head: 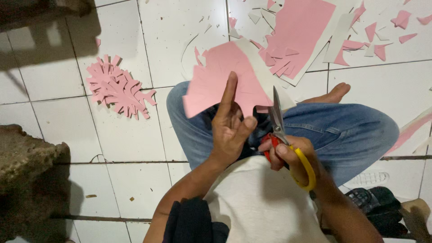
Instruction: The person sits on the floor cutting pink foam sheets with scissors, following drawn lines to cut out branching flower-like shapes. They rotate each sheet while cutting, set finished cutouts on the floor beside them, and pick up a new marked foam sheet to continue cutting.
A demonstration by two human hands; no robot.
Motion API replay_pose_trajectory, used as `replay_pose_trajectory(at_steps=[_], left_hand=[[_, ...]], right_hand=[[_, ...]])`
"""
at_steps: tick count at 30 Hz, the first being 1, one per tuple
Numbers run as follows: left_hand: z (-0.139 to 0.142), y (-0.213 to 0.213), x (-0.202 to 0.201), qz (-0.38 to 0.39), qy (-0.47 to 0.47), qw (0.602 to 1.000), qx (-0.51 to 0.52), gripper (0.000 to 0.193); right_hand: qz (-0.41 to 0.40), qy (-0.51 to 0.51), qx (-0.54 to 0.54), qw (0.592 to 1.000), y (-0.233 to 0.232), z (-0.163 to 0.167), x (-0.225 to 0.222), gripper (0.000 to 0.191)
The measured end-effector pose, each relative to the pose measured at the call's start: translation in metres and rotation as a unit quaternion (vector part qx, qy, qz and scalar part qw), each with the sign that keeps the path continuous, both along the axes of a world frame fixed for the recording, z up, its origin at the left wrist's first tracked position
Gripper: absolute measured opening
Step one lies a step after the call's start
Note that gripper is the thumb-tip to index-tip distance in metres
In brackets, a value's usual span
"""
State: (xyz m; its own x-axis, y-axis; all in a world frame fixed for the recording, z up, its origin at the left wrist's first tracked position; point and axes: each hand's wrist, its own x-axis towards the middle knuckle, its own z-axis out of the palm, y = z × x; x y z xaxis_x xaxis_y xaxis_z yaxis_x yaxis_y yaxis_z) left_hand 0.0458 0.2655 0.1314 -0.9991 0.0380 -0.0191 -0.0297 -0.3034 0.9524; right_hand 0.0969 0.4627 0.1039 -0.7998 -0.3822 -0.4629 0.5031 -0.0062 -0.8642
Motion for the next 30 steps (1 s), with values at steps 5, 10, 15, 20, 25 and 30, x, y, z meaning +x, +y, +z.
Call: replay_pose_trajectory(at_steps=[5, 10, 15, 20, 25, 30], left_hand=[[0.007, -0.001, -0.007, 0.073, -0.015, 0.984, -0.163, 0.067], [0.008, 0.001, -0.002, 0.074, 0.051, 0.985, -0.147, 0.062], [0.003, 0.002, 0.003, 0.080, 0.076, 0.984, -0.143, 0.058], [0.002, 0.003, 0.005, 0.092, 0.065, 0.983, -0.141, 0.058], [0.003, 0.002, 0.005, 0.094, 0.062, 0.980, -0.162, 0.063], [0.007, -0.003, 0.000, 0.059, 0.029, 0.992, -0.104, 0.057]], right_hand=[[0.023, 0.058, 0.065, 0.996, -0.003, 0.006, -0.005, 0.064], [0.022, 0.131, 0.098, 0.986, -0.007, 0.015, -0.007, 0.071], [0.010, 0.112, 0.071, 0.991, -0.013, 0.015, -0.009, 0.069], [0.004, 0.117, 0.089, 0.989, -0.013, 0.010, -0.006, 0.057], [-0.021, 0.024, 0.181, 0.983, -0.013, 0.001, 0.004, 0.045], [-0.024, 0.019, 0.115, 0.993, -0.009, -0.007, 0.008, 0.044]])
